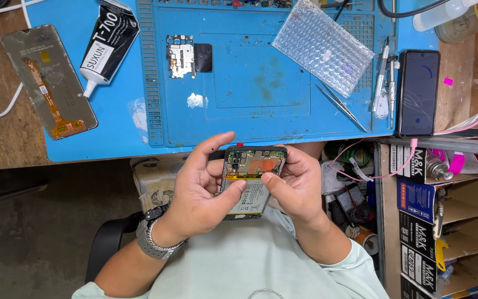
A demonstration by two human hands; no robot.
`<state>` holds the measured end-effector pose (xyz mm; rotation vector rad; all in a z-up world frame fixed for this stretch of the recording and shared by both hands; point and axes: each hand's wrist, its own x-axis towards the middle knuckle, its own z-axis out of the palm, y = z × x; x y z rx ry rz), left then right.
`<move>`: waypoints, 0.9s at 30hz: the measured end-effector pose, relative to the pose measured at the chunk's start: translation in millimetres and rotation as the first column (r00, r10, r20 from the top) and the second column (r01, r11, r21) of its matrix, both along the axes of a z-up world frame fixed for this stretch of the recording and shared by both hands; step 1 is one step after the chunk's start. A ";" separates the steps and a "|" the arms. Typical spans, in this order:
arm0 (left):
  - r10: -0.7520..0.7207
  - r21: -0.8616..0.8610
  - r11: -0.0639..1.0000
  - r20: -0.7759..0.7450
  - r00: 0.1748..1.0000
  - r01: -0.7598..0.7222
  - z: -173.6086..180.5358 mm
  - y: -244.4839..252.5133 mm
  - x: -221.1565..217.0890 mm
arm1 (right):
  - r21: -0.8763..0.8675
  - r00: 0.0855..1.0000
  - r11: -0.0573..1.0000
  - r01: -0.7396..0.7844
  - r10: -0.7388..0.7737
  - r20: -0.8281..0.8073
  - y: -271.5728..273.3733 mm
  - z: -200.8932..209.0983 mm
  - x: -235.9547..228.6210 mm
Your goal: The person removes the back cover of a smartphone to access the internal components. They then place the device on a piece of bubble wrap and use a screwdriver to remove screws from the internal metal shielding.
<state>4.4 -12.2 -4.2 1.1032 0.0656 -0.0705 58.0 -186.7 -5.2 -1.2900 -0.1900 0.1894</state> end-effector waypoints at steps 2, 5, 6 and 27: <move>0.004 0.004 1.000 0.006 1.000 -0.004 1.8 -0.7 -1.7 | -0.008 1.000 1.000 0.003 -0.003 0.004 -5.9 -9.5 -2.3; 0.018 0.044 0.999 0.039 0.999 -0.020 3.6 -1.4 -3.9 | -0.039 1.000 0.999 0.007 -0.006 0.024 -10.7 -15.5 -4.0; 0.023 0.079 0.996 0.068 0.997 -0.029 4.0 -1.9 -4.3 | -0.062 0.999 0.998 0.012 -0.010 0.041 -12.1 -16.0 -4.3; 0.048 0.083 0.995 0.037 0.998 -0.051 -6.1 -1.6 -1.7 | -0.039 0.998 0.998 0.044 -0.046 -0.047 5.6 -16.8 -3.4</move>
